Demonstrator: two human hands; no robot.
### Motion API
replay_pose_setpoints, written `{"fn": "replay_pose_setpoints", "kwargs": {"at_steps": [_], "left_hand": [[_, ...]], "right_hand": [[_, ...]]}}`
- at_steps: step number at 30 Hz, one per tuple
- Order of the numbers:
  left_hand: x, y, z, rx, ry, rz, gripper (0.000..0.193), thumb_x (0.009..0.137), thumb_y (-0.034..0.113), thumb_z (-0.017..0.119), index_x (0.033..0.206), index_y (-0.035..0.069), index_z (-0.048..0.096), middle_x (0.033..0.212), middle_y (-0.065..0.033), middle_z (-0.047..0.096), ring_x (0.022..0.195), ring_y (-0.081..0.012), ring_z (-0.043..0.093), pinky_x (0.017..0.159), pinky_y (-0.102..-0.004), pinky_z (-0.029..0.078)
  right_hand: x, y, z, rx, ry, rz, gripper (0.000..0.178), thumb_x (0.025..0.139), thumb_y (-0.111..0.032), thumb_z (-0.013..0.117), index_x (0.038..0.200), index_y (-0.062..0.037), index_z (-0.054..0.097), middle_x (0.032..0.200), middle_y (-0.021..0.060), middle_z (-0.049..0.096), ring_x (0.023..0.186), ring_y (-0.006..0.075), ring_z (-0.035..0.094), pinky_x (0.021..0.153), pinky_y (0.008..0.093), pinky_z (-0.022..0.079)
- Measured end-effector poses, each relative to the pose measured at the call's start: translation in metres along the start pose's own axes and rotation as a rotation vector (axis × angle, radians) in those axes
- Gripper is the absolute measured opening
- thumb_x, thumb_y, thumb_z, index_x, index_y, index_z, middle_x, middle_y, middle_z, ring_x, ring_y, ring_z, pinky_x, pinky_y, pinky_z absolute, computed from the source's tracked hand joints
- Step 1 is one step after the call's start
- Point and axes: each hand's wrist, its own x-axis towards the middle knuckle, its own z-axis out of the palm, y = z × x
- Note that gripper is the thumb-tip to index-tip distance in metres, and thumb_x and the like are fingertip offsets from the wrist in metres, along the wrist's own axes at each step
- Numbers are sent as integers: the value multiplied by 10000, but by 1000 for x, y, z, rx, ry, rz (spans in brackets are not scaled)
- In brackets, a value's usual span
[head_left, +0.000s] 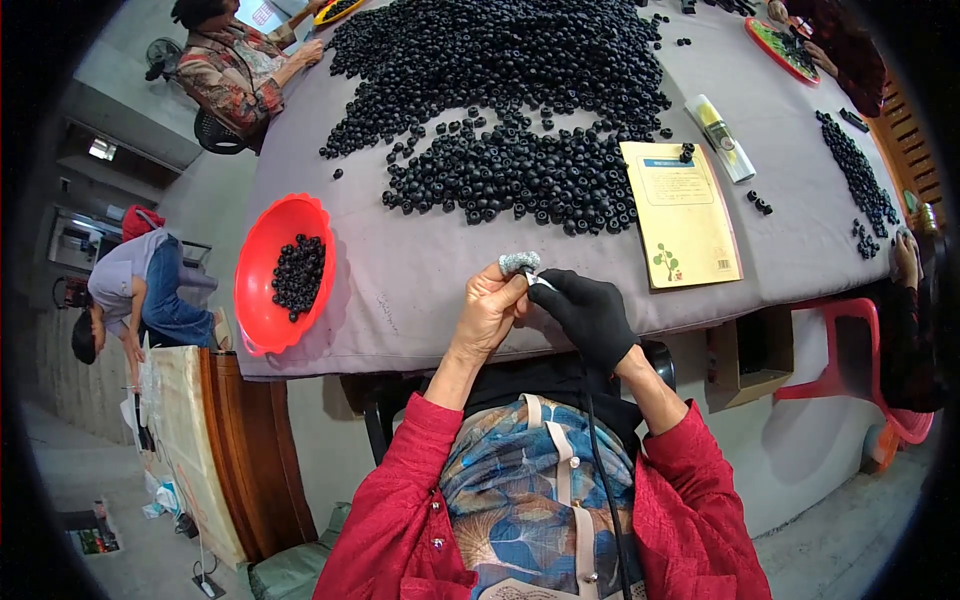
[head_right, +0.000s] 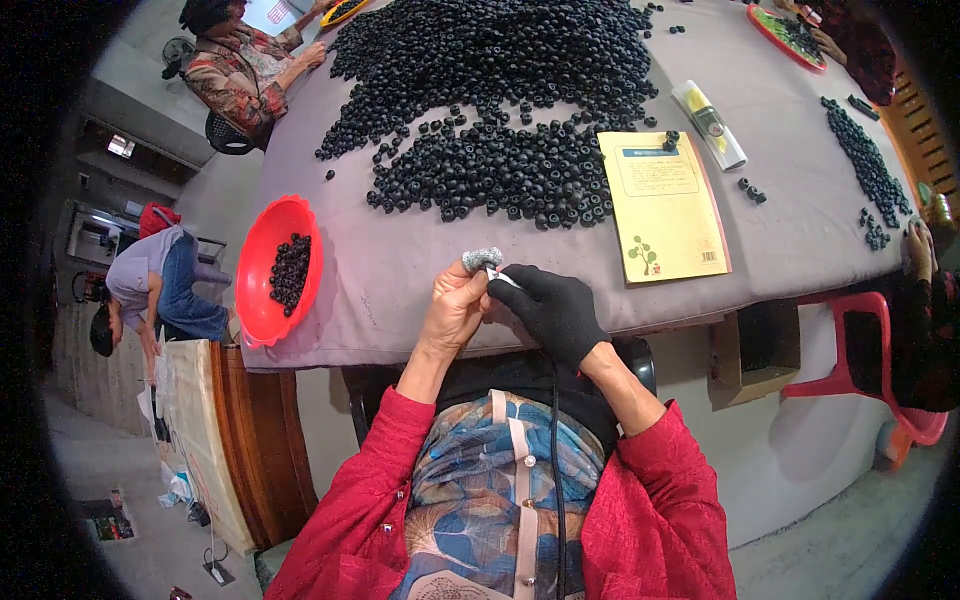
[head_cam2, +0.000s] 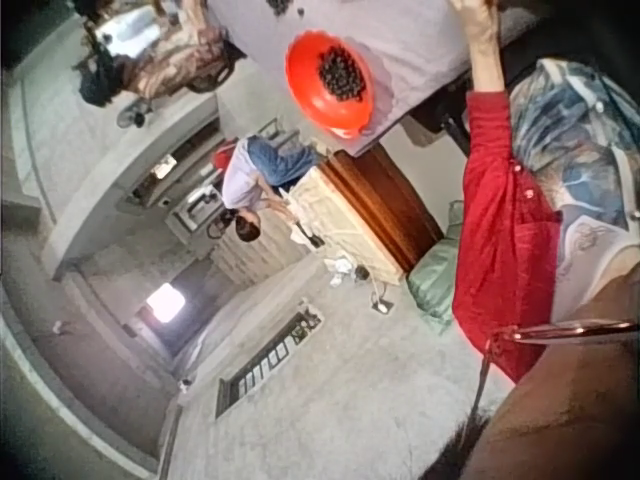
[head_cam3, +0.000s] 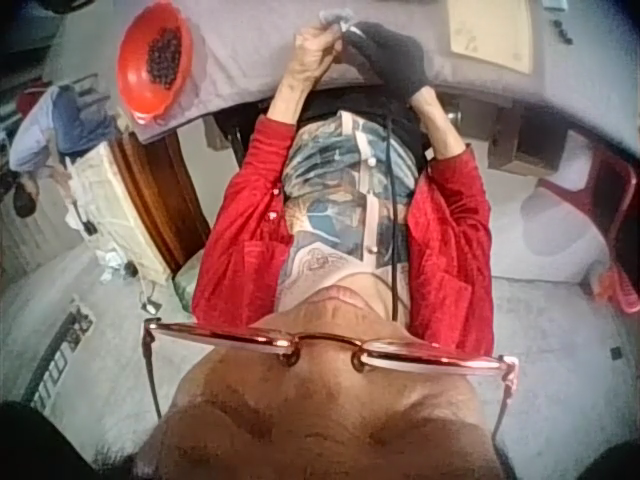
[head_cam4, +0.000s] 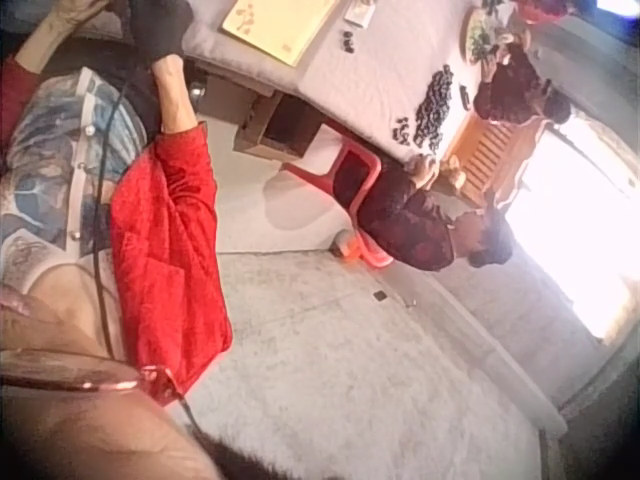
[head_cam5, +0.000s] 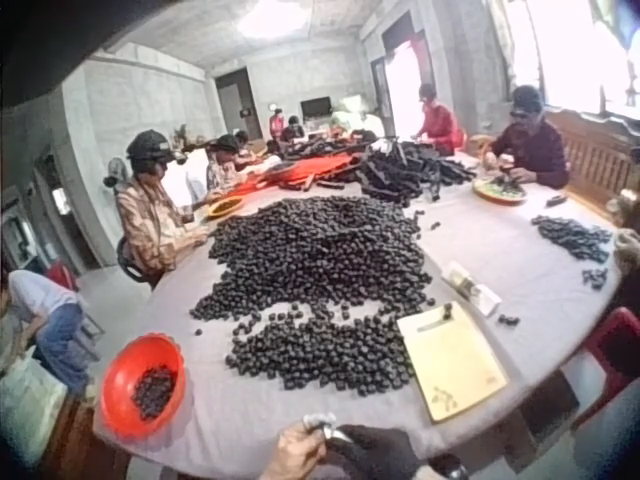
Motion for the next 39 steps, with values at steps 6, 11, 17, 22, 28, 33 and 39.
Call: {"fn": "replay_pose_setpoints", "kwargs": {"at_steps": [6, 11, 17, 22, 28, 33, 39], "left_hand": [[1, 0, 2, 29, -7, -13, 150, 880, 75, 551, 1004, 34, 626, 621, 11, 561, 504, -47, 487, 441, -173, 373], [-3, 5, 3, 74, -13, -27, 161, 889, 117, 546, 1005, 34, 620, 605, 5, 552, 482, -48, 469, 412, -180, 355], [-17, 24, -1, 81, 70, 5, 129, 888, 89, 518, 959, 24, 603, 603, -16, 534, 491, -70, 459, 431, -196, 342], [-46, 108, -41, 461, 562, 470, 112, 863, 53, 559, 957, 22, 611, 624, 25, 506, 491, -45, 431, 434, -187, 328], [-69, 174, -108, 863, 919, 576, 320, 837, 46, 585, 1157, 53, 571, 655, 42, 504, 475, -26, 417, 400, -183, 305], [-27, 132, -71, 1270, 706, 612, 60, 779, 49, 594, 773, 4, 554, 651, 17, 482, 577, -58, 426, 509, -227, 363], [35, 48, -13, 1210, 287, 417, 161, 743, 72, 635, 889, 5, 628, 711, -95, 545, 579, -190, 553, 525, -311, 431]], "right_hand": [[1, 6, 1, 25, 6, 27, 245, 858, -299, 571, 989, -103, 636, 816, 100, 651, 728, 253, 646, 623, 312, 483], [5, -3, 2, 34, -13, 69, 243, 862, -284, 568, 1009, -101, 629, 820, 104, 648, 719, 243, 644, 629, 310, 482], [-2, 0, 3, 118, 77, 55, 234, 851, -240, 594, 990, -56, 634, 818, 107, 654, 706, 165, 632, 639, 287, 477], [-2, -5, -1, 71, 41, 60, 240, 842, -238, 609, 989, -51, 639, 821, 100, 656, 713, 140, 624, 652, 274, 475], [0, -4, 0, -33, 25, -3, 230, 841, -235, 608, 986, -60, 640, 823, 102, 657, 716, 154, 630, 653, 278, 476], [-2, -6, -2, 15, 18, 42, 244, 837, -236, 609, 1000, -55, 635, 845, 108, 656, 733, 172, 636, 665, 286, 478], [-2, -2, 1, 132, 55, 84, 262, 840, -244, 606, 1005, -42, 630, 858, 124, 654, 753, 187, 637, 673, 295, 478]]}}
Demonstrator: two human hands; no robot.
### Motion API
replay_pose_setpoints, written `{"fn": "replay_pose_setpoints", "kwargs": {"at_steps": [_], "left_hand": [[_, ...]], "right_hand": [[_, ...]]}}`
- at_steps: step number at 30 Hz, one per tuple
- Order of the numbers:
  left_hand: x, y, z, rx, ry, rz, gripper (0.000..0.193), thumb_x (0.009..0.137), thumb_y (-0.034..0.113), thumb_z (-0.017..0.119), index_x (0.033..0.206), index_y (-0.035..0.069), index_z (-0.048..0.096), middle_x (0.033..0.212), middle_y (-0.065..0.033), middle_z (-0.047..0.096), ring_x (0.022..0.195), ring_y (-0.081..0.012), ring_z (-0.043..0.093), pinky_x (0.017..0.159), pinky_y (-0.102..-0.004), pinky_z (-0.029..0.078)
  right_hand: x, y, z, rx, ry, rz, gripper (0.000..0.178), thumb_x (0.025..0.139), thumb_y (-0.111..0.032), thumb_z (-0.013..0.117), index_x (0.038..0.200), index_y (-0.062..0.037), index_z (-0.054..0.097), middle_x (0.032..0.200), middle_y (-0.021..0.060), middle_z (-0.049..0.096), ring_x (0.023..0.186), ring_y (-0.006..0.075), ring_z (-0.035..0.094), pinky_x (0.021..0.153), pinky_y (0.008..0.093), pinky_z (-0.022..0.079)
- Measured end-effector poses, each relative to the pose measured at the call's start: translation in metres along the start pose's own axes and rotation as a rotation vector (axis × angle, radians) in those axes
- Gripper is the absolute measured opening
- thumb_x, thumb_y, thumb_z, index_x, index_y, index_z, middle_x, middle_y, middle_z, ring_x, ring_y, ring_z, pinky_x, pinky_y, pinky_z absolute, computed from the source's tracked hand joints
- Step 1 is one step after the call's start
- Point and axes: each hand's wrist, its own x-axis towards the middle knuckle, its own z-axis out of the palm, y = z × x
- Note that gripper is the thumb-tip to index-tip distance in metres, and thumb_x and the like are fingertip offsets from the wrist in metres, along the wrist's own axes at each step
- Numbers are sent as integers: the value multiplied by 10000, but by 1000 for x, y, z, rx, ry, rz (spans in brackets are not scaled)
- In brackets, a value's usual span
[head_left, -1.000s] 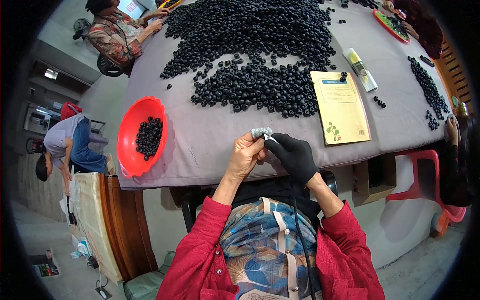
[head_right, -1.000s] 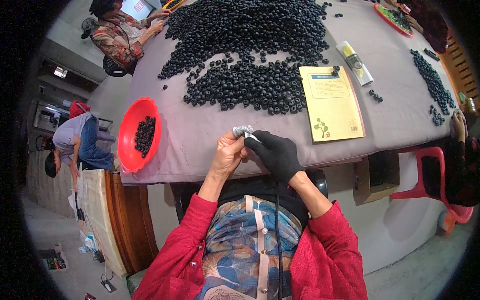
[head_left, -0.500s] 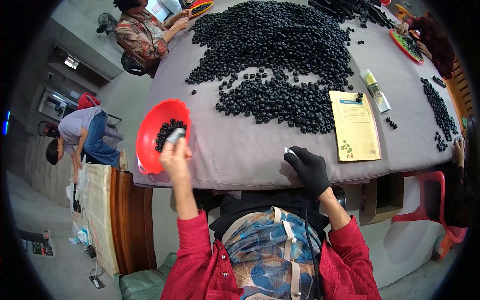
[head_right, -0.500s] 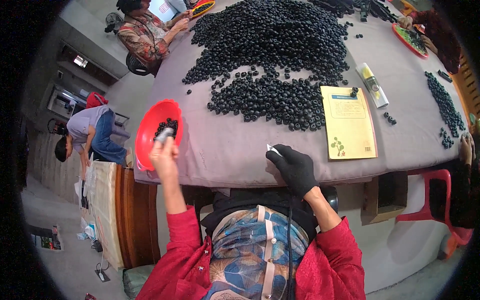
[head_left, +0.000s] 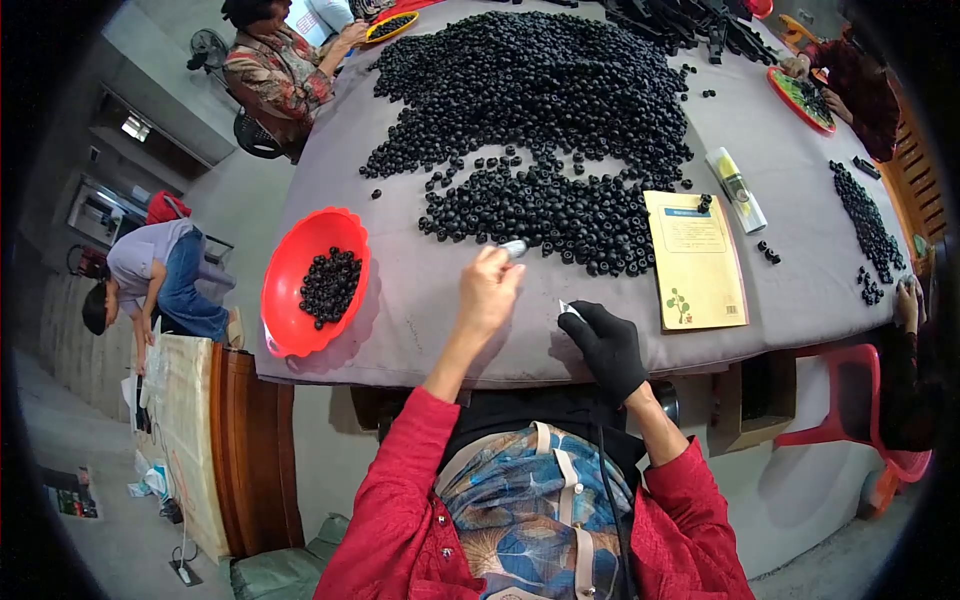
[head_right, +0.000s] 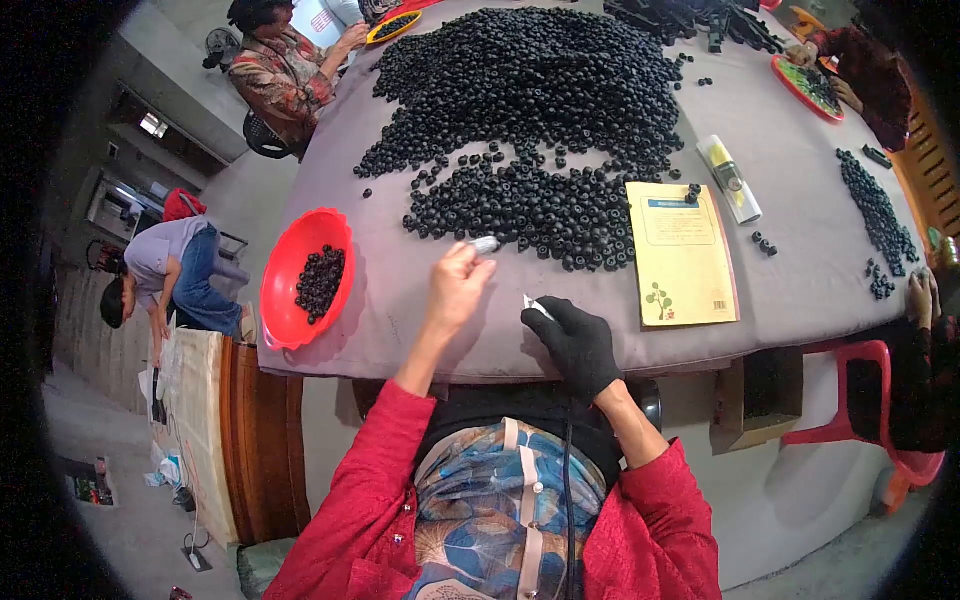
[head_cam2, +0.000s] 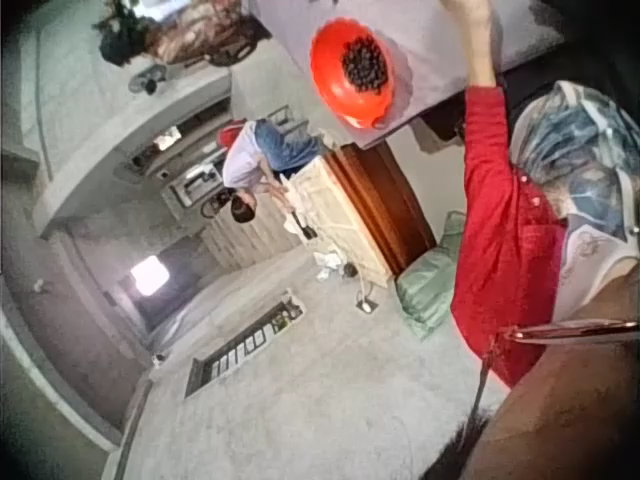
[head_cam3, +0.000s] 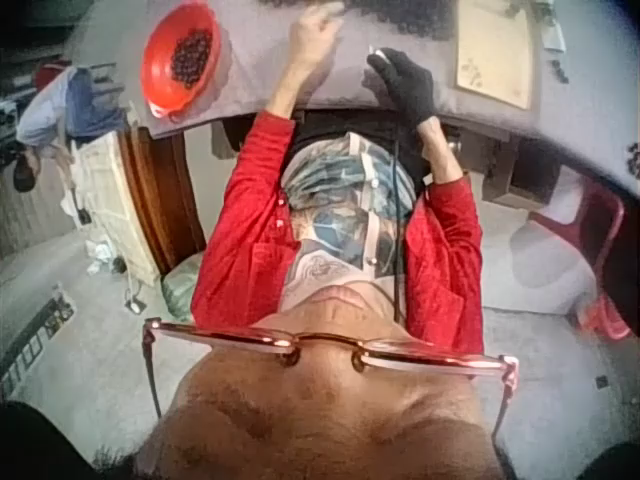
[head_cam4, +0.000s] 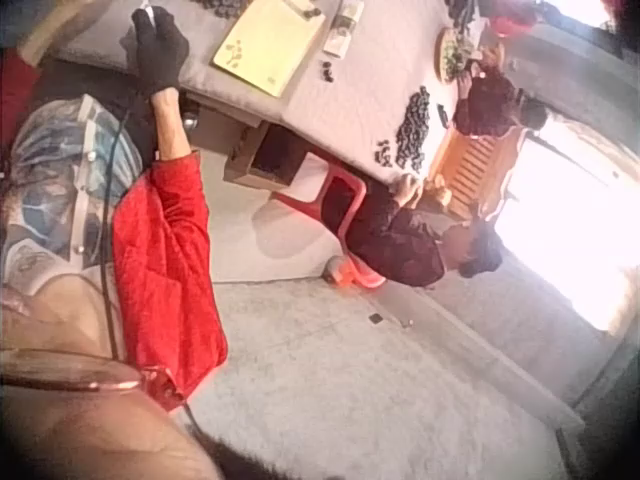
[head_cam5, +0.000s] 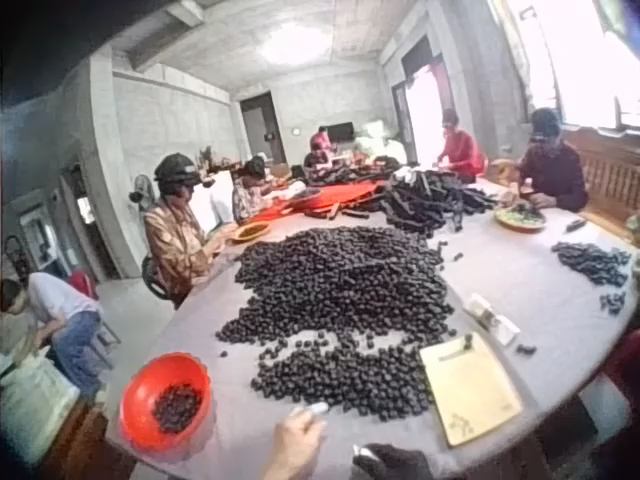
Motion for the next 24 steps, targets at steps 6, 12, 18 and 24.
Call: {"fn": "replay_pose_setpoints", "kwargs": {"at_steps": [6, 12, 18, 24], "left_hand": [[21, 9, 40, 147, -88, -15, 236, 722, 119, 663, 924, 8, 608, 799, -123, 574, 710, -298, 583, 629, -386, 460], [30, 6, 53, 356, 37, 140, 225, 692, 135, 701, 817, 14, 559, 761, -117, 567, 712, -309, 584, 619, -411, 453], [21, 0, 50, 481, -35, 222, 185, 778, 88, 611, 896, 24, 484, 884, -168, 546, 737, -366, 596, 610, -450, 478], [-4, 15, 29, 496, -233, 251, 153, 810, 82, 575, 881, 18, 455, 885, -199, 524, 721, -388, 594, 593, -464, 484]], "right_hand": [[1, -4, -5, 20, -33, 7, 269, 845, -250, 602, 1010, -39, 627, 866, 127, 653, 762, 191, 636, 681, 298, 475], [2, -1, -6, 10, -31, 7, 265, 856, -250, 586, 1022, -47, 624, 856, 119, 652, 749, 178, 627, 680, 297, 473], [2, -3, -5, 34, -31, 25, 257, 864, -247, 574, 1026, -53, 622, 842, 107, 650, 732, 161, 616, 682, 289, 470], [3, 1, -8, 58, -29, 13, 255, 866, -244, 570, 1028, -53, 620, 868, 109, 646, 746, 168, 616, 690, 289, 469]]}}
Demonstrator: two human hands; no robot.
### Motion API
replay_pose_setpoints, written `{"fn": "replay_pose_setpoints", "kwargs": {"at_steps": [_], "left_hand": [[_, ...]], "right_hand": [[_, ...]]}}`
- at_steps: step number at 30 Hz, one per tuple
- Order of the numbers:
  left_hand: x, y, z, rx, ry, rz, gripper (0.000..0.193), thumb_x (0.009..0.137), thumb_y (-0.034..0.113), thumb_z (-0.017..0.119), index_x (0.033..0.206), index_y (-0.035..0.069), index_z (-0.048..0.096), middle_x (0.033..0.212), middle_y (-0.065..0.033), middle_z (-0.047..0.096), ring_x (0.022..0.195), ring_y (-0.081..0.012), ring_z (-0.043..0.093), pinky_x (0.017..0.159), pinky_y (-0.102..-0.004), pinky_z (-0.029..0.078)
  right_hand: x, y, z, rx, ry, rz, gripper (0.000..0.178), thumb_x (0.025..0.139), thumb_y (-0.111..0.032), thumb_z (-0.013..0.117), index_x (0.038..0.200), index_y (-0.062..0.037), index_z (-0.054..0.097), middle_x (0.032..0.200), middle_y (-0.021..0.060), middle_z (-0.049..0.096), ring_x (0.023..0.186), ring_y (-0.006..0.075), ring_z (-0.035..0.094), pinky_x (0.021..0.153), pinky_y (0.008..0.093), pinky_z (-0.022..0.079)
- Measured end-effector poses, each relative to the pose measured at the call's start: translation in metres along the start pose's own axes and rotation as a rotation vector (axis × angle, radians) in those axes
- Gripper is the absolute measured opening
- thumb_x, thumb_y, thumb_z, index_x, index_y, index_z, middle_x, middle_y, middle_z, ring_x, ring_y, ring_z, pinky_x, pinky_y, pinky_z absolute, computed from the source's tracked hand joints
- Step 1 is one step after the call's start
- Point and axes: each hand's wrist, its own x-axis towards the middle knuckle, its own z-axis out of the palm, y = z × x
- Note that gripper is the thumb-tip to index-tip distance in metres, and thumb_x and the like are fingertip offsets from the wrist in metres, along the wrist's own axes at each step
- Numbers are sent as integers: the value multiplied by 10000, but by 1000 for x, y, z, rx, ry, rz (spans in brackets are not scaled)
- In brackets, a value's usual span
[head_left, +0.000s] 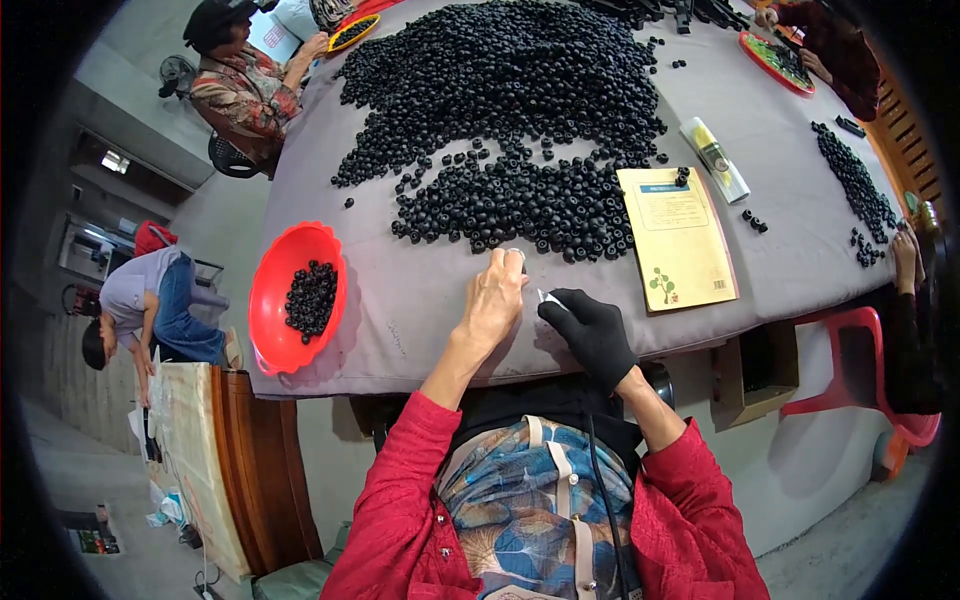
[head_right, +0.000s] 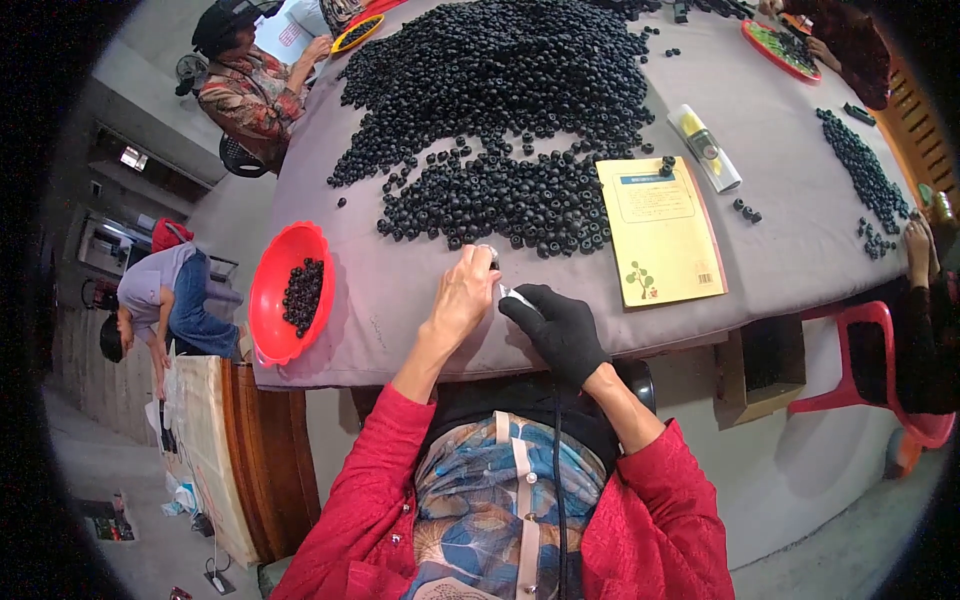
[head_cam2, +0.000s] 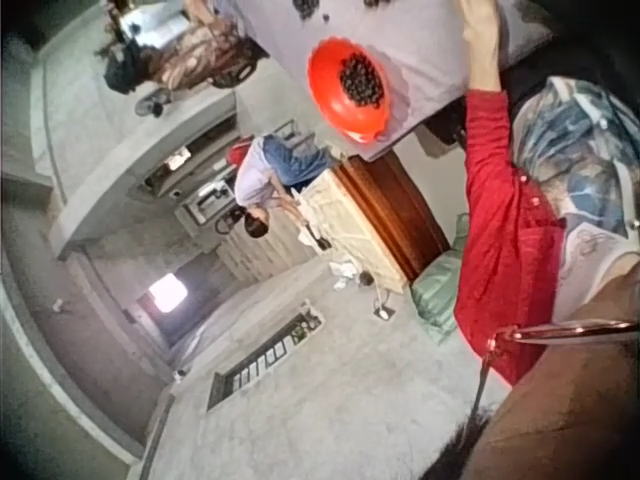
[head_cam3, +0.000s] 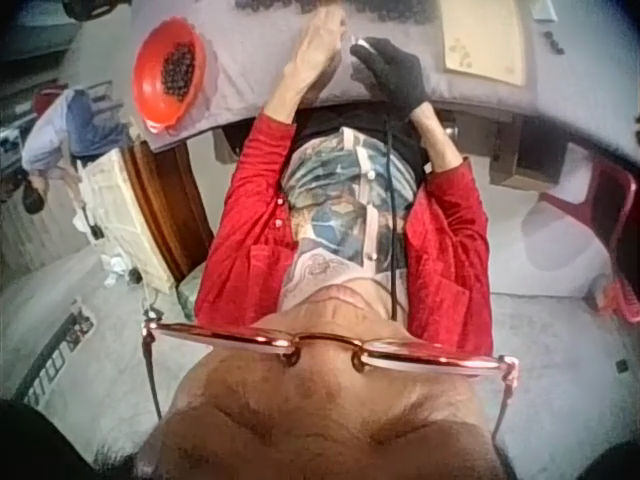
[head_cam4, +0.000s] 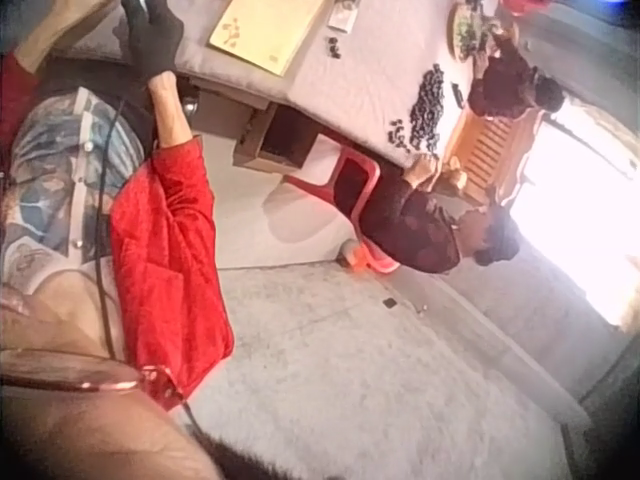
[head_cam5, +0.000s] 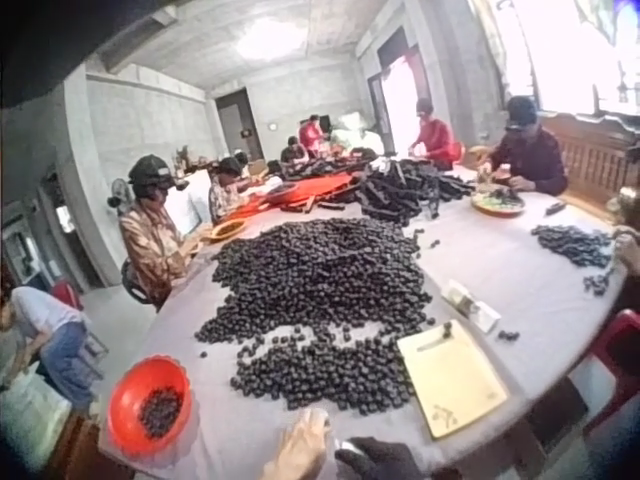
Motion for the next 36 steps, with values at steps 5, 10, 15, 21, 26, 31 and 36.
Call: {"fn": "replay_pose_setpoints", "kwargs": {"at_steps": [5, 10, 15, 21, 26, 31, 36], "left_hand": [[-1, -11, 2, -105, 16, 52, 166, 812, 81, 569, 908, 2, 458, 886, -213, 529, 711, -412, 575, 588, -462, 481], [-13, -9, 3, -901, 14, -146, 132, 888, 108, 497, 964, 1, 511, 822, -143, 581, 576, -245, 581, 487, -321, 472], [-38, 16, 4, -1611, -138, -443, 190, 925, 140, 481, 1040, 21, 575, 652, -36, 573, 497, -76, 522, 398, -178, 395], [-44, 12, 8, -1689, -92, -466, 179, 905, 135, 528, 1016, 24, 614, 590, -18, 567, 433, -46, 475, 379, -156, 348], [-43, 15, 4, -1572, -82, -447, 175, 900, 104, 522, 1022, 27, 621, 558, -7, 553, 415, -36, 453, 368, -161, 331], [-48, 15, 6, -1399, -51, -436, 181, 890, 58, 511, 1025, 25, 627, 560, -6, 554, 423, -25, 439, 368, -169, 323], [-47, 17, 7, -1358, 6, -427, 165, 884, 55, 516, 1007, 19, 620, 584, -14, 565, 426, -32, 441, 378, -169, 339]], "right_hand": [[0, 6, 3, -32, 5, -75, 259, 866, -244, 570, 1031, -51, 616, 887, 113, 642, 756, 171, 617, 697, 293, 468], [0, 10, 1, -87, 3, -116, 265, 866, -251, 568, 1029, -48, 618, 863, 112, 644, 765, 180, 623, 695, 294, 471], [1, 3, 4, -34, 14, -75, 264, 866, -259, 572, 1024, -54, 621, 875, 112, 652, 760, 177, 632, 685, 289, 475], [1, 2, 6, -54, 5, -1, 241, 869, -216, 573, 1020, -32, 615, 877, 105, 654, 766, 165, 625, 675, 278, 475], [2, 3, 5, -93, -17, -18, 227, 874, -173, 572, 1017, -1, 610, 868, 95, 655, 766, 123, 605, 679, 262, 470], [1, -1, 7, -108, 4, 8, 245, 868, -282, 555, 986, -81, 629, 853, 121, 648, 770, 259, 646, 657, 318, 482], [1, 1, 6, -107, 11, -4, 261, 867, -273, 564, 1021, -69, 618, 856, 115, 653, 777, 222, 648, 678, 302, 484]]}}
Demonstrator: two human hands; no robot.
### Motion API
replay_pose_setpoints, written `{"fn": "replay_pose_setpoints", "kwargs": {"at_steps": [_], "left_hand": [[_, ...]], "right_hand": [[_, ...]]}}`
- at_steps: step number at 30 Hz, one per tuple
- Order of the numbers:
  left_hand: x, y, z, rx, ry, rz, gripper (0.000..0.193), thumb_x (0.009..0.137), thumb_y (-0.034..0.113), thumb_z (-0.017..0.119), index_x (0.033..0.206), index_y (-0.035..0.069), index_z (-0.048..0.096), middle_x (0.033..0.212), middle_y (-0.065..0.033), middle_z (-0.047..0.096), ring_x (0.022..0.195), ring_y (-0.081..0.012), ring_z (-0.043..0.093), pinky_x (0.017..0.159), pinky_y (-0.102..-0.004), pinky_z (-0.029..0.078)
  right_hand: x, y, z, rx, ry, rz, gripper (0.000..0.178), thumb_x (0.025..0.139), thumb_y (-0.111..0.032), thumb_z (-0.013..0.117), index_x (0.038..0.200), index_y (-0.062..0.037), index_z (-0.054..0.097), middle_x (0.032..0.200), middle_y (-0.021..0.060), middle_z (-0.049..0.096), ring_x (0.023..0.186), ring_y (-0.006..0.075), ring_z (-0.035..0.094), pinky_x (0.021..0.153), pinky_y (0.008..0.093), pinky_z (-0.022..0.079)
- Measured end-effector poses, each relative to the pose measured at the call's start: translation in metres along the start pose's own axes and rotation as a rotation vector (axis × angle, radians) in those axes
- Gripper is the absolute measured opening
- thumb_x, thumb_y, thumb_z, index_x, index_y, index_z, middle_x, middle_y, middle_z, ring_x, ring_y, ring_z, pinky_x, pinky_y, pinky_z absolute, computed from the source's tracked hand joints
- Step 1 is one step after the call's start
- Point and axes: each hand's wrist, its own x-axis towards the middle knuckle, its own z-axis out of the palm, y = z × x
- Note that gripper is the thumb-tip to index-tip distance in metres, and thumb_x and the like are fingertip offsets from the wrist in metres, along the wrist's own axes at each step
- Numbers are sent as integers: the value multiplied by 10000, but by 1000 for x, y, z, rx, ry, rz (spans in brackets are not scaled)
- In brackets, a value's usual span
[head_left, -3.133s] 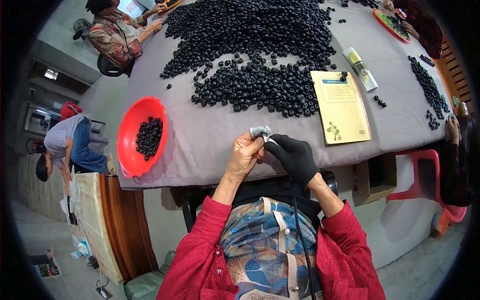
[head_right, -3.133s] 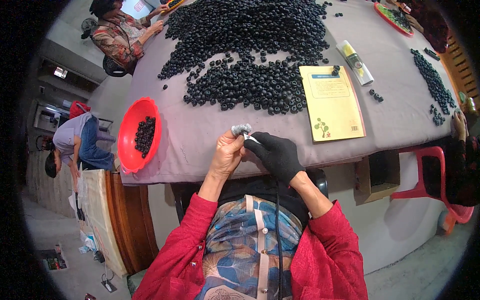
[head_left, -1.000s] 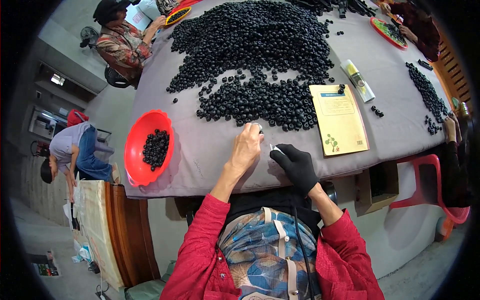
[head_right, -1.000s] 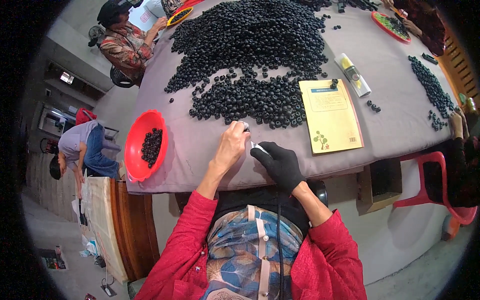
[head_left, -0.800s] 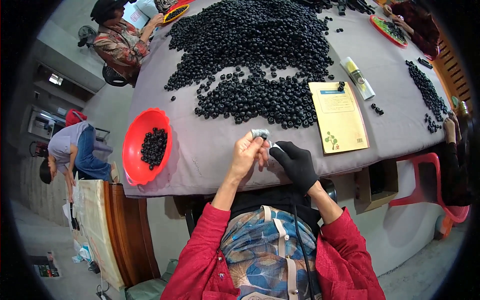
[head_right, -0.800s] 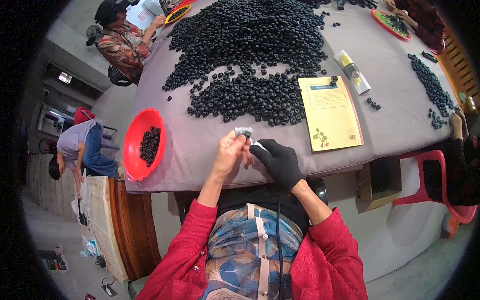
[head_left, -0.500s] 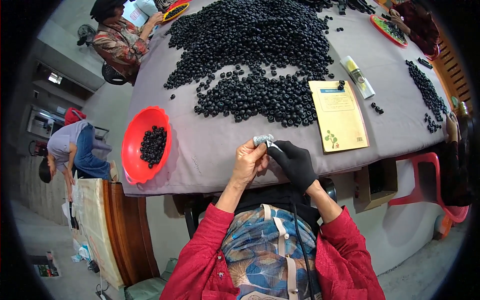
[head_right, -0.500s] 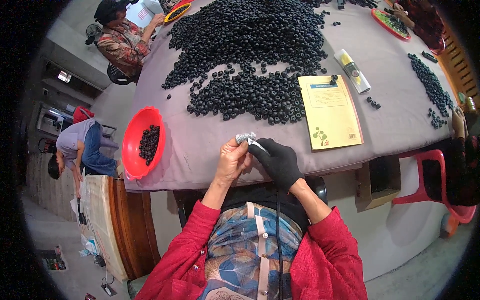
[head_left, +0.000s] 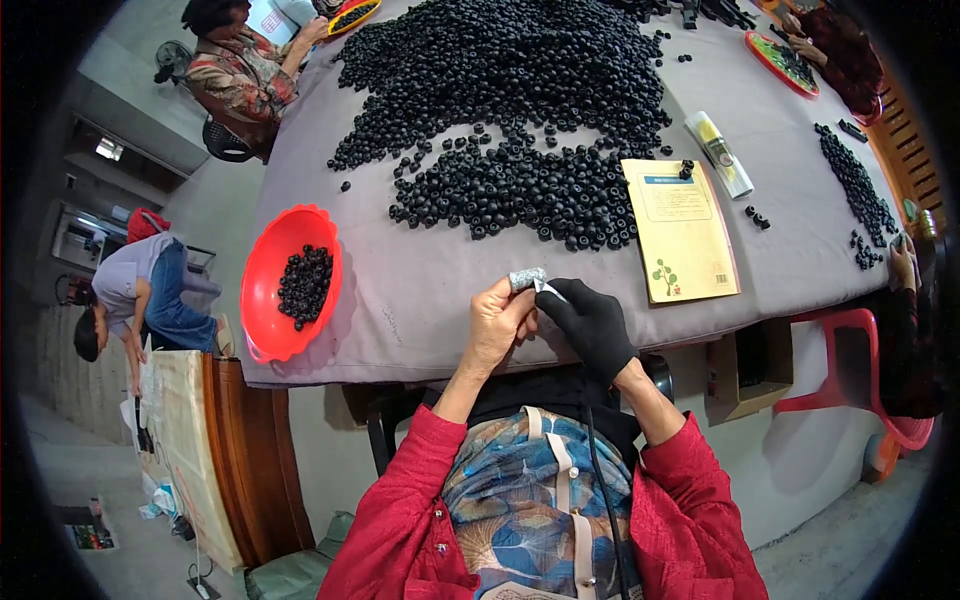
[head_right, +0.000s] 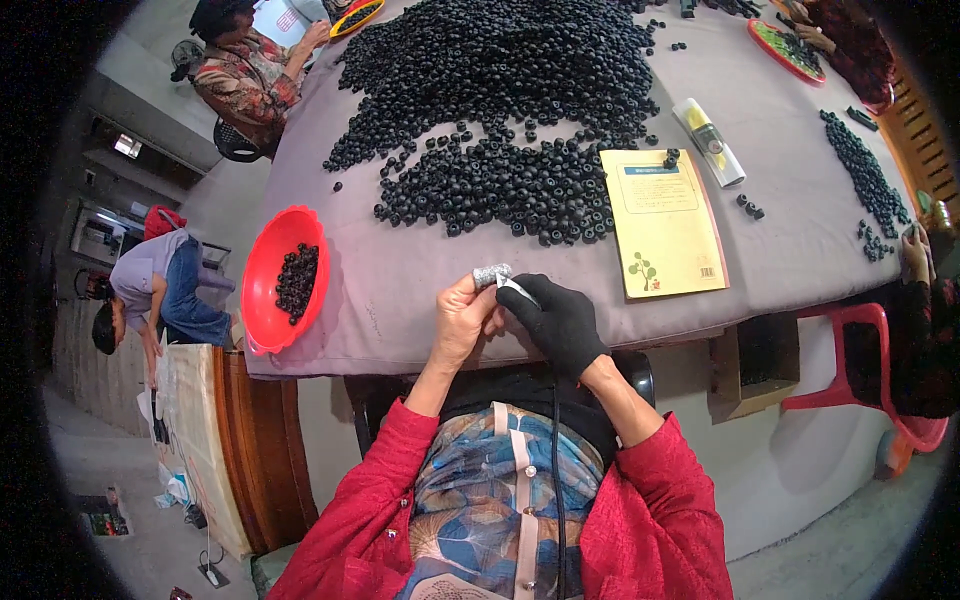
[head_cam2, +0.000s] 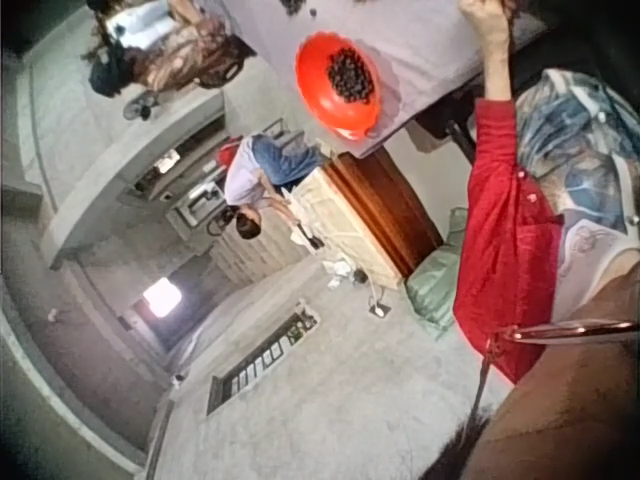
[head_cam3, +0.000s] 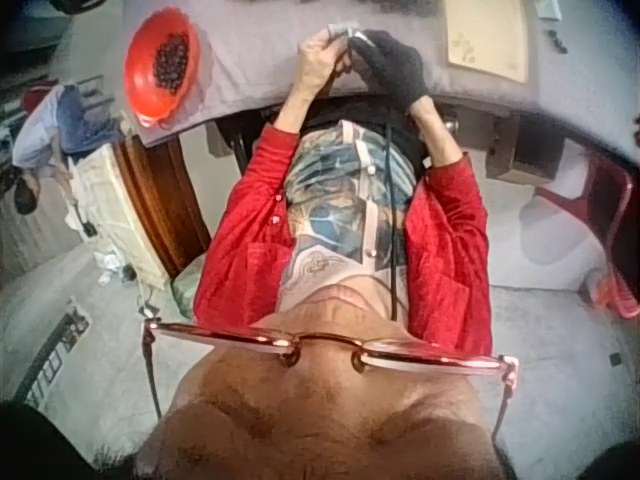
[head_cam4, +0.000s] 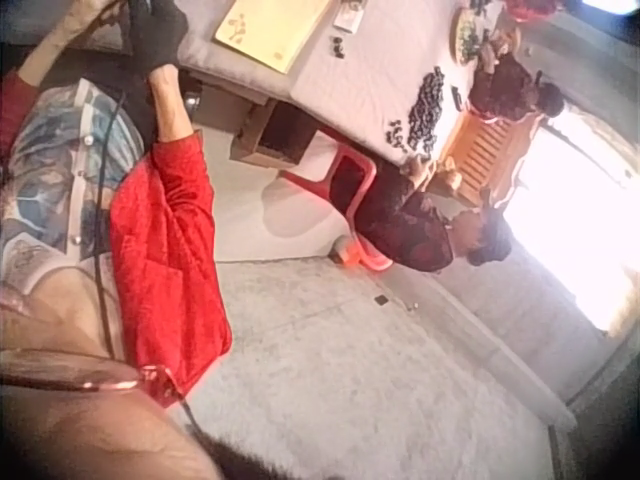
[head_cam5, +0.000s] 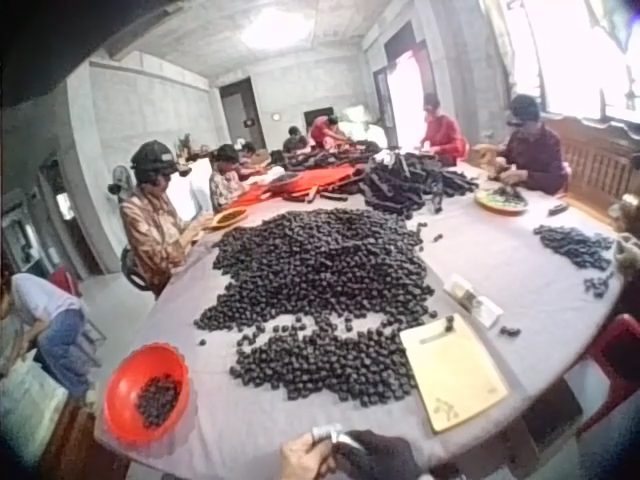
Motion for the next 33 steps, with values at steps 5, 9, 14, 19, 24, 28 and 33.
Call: {"fn": "replay_pose_setpoints", "kwargs": {"at_steps": [5, 9, 14, 19, 24, 28, 33], "left_hand": [[0, 1, 1, -226, -52, -71, 103, 893, 93, 528, 916, 29, 606, 589, -14, 554, 439, -47, 454, 383, -168, 337], [3, -2, -4, -421, -63, -147, 121, 897, 143, 544, 921, 38, 600, 604, -9, 550, 456, -52, 454, 390, -163, 321], [4, -5, -4, -362, -72, -110, 136, 896, 159, 548, 937, 42, 603, 609, -3, 548, 466, -52, 455, 402, -169, 327], [3, -7, -5, -306, -61, -84, 126, 898, 128, 539, 962, 46, 611, 576, 11, 528, 437, -28, 412, 383, -159, 295], [3, -6, -3, -252, -59, -50, 128, 891, 95, 541, 981, 41, 616, 563, 14, 518, 434, -22, 395, 388, -158, 285], [3, -2, -4, -264, -80, -59, 145, 888, 92, 545, 1005, 42, 616, 568, 16, 519, 438, -21, 393, 389, -156, 285], [3, -5, -7, -265, -105, -55, 156, 886, 110, 556, 1017, 51, 618, 579, 23, 523, 445, -18, 397, 394, -152, 293]], "right_hand": [[4, 12, -4, 221, 92, 61, 315, 841, -192, 617, 1106, -28, 569, 995, 92, 633, 889, 128, 593, 739, 264, 475], [2, 20, -6, 210, -18, 62, 299, 844, -189, 610, 1103, -45, 574, 980, 105, 635, 881, 140, 599, 740, 267, 476], [-1, 3, -4, 35, -60, -42, 259, 849, -213, 596, 1060, -63, 606, 945, 110, 646, 821, 174, 631, 688, 282, 488], [-2, 3, -1, 11, -51, -60, 303, 847, -242, 599, 1100, -77, 605, 914, 112, 660, 785, 182, 644, 678, 282, 490], [-3, 5, -1, 16, -45, -62, 325, 844, -261, 604, 1119, -87, 604, 910, 124, 662, 783, 181, 651, 676, 286, 492], [-3, 3, -1, -3, -57, -27, 331, 842, -273, 605, 1119, -92, 604, 900, 125, 663, 778, 183, 655, 667, 288, 492], [-2, -7, -5, -42, -123, 42, 310, 862, -196, 584, 1127, -34, 586, 917, 130, 661, 815, 147, 628, 708, 277, 479]]}}
